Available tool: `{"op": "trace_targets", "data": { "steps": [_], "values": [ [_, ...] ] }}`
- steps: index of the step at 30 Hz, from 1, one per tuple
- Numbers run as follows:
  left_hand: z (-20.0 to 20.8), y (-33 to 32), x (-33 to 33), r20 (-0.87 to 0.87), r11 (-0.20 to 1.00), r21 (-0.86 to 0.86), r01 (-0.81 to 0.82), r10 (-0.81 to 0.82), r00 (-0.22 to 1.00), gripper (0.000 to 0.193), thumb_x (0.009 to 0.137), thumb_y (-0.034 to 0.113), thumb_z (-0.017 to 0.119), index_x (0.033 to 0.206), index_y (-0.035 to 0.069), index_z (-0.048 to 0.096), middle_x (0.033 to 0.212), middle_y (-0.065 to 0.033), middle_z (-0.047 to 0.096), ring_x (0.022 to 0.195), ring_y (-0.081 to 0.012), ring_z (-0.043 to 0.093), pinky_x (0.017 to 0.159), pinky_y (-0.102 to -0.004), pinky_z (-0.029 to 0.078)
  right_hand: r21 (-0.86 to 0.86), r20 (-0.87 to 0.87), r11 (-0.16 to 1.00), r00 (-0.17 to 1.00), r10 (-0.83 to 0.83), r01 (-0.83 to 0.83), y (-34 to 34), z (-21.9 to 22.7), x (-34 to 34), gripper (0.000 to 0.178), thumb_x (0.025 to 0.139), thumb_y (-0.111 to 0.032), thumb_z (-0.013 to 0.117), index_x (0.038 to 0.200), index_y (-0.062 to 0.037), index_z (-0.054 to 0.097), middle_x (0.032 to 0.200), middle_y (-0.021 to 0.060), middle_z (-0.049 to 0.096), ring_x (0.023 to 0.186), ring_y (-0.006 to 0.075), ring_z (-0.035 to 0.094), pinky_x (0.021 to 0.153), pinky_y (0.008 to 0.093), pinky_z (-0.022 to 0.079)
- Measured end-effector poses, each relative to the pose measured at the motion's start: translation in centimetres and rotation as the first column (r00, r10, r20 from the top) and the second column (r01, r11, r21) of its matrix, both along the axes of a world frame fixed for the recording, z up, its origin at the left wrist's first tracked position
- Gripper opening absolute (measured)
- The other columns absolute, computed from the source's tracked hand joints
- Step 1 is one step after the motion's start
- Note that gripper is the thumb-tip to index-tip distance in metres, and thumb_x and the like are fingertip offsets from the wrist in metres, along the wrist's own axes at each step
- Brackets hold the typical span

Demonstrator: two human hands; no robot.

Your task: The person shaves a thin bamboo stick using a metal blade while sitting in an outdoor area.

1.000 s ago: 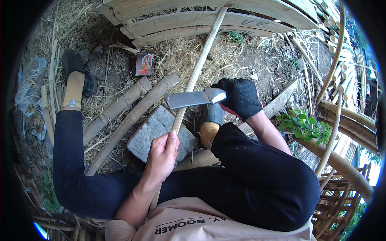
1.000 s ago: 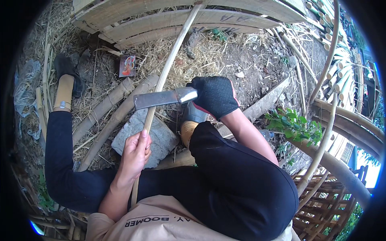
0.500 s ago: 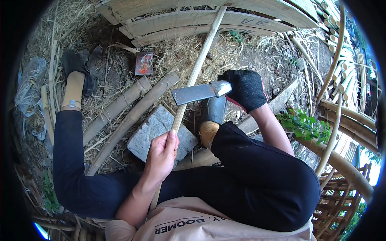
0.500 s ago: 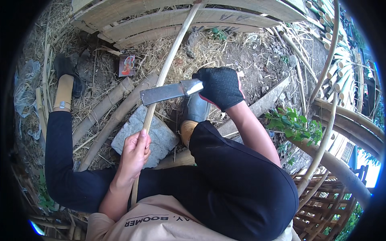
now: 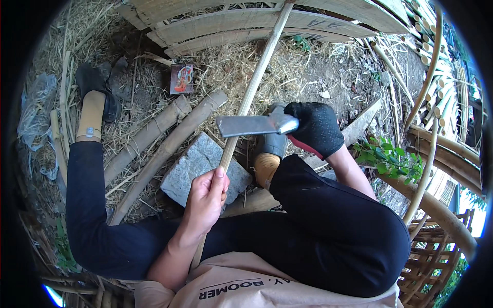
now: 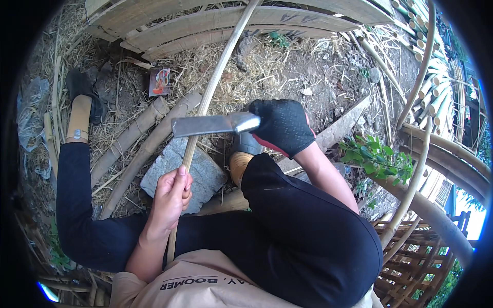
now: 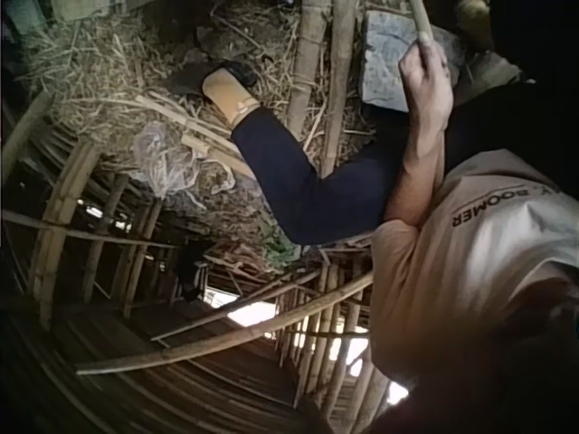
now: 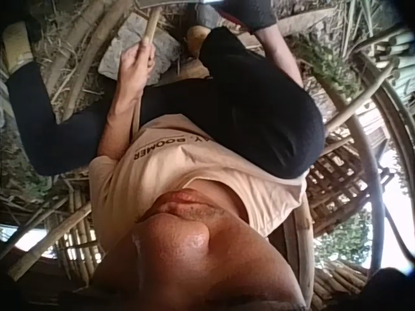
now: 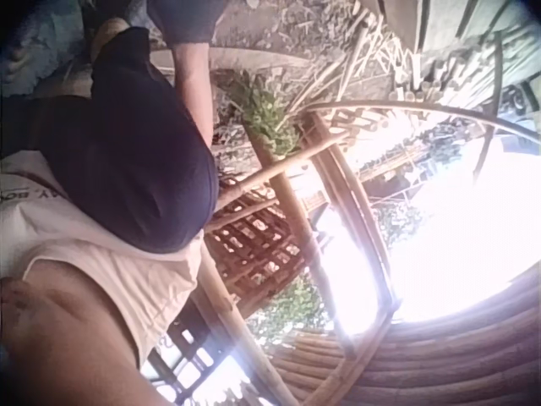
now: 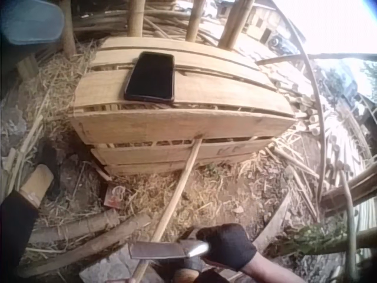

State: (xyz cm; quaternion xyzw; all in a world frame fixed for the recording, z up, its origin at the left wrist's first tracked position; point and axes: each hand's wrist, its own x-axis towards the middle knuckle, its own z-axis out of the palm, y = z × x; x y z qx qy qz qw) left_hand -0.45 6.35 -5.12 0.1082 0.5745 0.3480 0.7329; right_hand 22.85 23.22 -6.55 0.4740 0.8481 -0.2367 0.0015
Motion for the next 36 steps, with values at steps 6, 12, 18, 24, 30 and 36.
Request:
{"op": "trace_targets", "data": {
  "steps": [6, 12, 18, 24, 30, 36],
  "values": [
    [-0.4, -0.4, 0.3, -0.126, 0.995, 0.087, 0.046, -0.035, 0.991, 0.043, 0.11, 0.031, 0.043, 0.073, 0.009, 0.048, 0.059, 0.0071, 0.038, 0.05, -0.0019, 0.033, 0.046, -0.0224, 0.027, -0.063, 0.181, 0.982, 0.966, 0.186, -0.178, -0.8, 0.9, -2.2, 0.021, 0.073, -0.029, 0.069, 0.089, -0.0156, 0.074, 0.087, 0.0129, 0.071, 0.076, 0.0322, 0.072, 0.067, 0.0444, 0.056],
    [-0.6, -0.4, 0.3, -0.155, 0.992, 0.099, 0.076, -0.06, 0.986, 0.044, 0.11, 0.03, 0.043, 0.071, 0.009, 0.047, 0.058, 0.0067, 0.038, 0.05, -0.0023, 0.033, 0.046, -0.0238, 0.027, -0.051, 0.231, 0.984, 0.956, 0.18, -0.173, -0.3, 0.1, -2.1, 0.023, 0.072, -0.028, 0.068, 0.091, -0.0175, 0.075, 0.082, 0.0119, 0.072, 0.073, 0.0319, 0.072, 0.065, 0.0435, 0.056],
    [-0.8, -0.7, 0.3, -0.154, 0.989, 0.128, 0.077, -0.056, 0.987, 0.043, 0.11, 0.033, 0.042, 0.074, 0.011, 0.045, 0.058, 0.0083, 0.034, 0.046, -0.0004, 0.028, 0.041, -0.0214, 0.021, -0.014, 0.211, 0.988, 0.965, 0.154, -0.155, -0.2, -0.1, -2.3, 0.022, 0.074, -0.031, 0.07, 0.093, -0.0201, 0.076, 0.079, 0.0087, 0.073, 0.072, 0.0302, 0.072, 0.064, 0.0434, 0.056],
    [-0.8, -0.6, 0.4, -0.145, 0.985, 0.156, 0.071, -0.049, 0.988, 0.042, 0.11, 0.036, 0.041, 0.075, 0.012, 0.044, 0.058, 0.009, 0.032, 0.043, 0.0006, 0.026, 0.039, -0.0202, 0.018, 0.046, 0.185, 0.985, 0.97, 0.157, -0.168, 0.0, -0.7, -1.8, 0.023, 0.074, -0.032, 0.071, 0.093, -0.0205, 0.076, 0.079, 0.0082, 0.073, 0.071, 0.0297, 0.072, 0.064, 0.043, 0.056],
    [-0.4, -0.3, 0.2, -0.114, 0.995, 0.074, 0.063, -0.054, 0.992, 0.044, 0.11, 0.031, 0.042, 0.072, 0.01, 0.047, 0.057, 0.0075, 0.036, 0.049, -0.0018, 0.032, 0.045, -0.0228, 0.027, 0.05, 0.192, 0.999, 0.981, -0.025, 0.015, 1.4, -1.8, -0.4, 0.024, 0.076, -0.036, 0.072, 0.093, -0.0202, 0.076, 0.078, 0.0118, 0.072, 0.071, 0.0326, 0.071, 0.065, 0.0432, 0.056],
    [-0.4, -0.5, 0.3, -0.106, 0.992, 0.104, 0.065, -0.054, 0.993, 0.042, 0.11, 0.036, 0.041, 0.075, 0.011, 0.045, 0.058, 0.0088, 0.033, 0.045, 0.0, 0.028, 0.041, -0.0206, 0.02, 0.12, 0.225, 0.987, 0.965, -0.135, 0.11, 4.2, -2.2, 2.6, 0.025, 0.079, -0.034, 0.072, 0.097, -0.0178, 0.075, 0.081, 0.015, 0.072, 0.079, 0.0352, 0.071, 0.072, 0.0455, 0.056]
  ]
}}
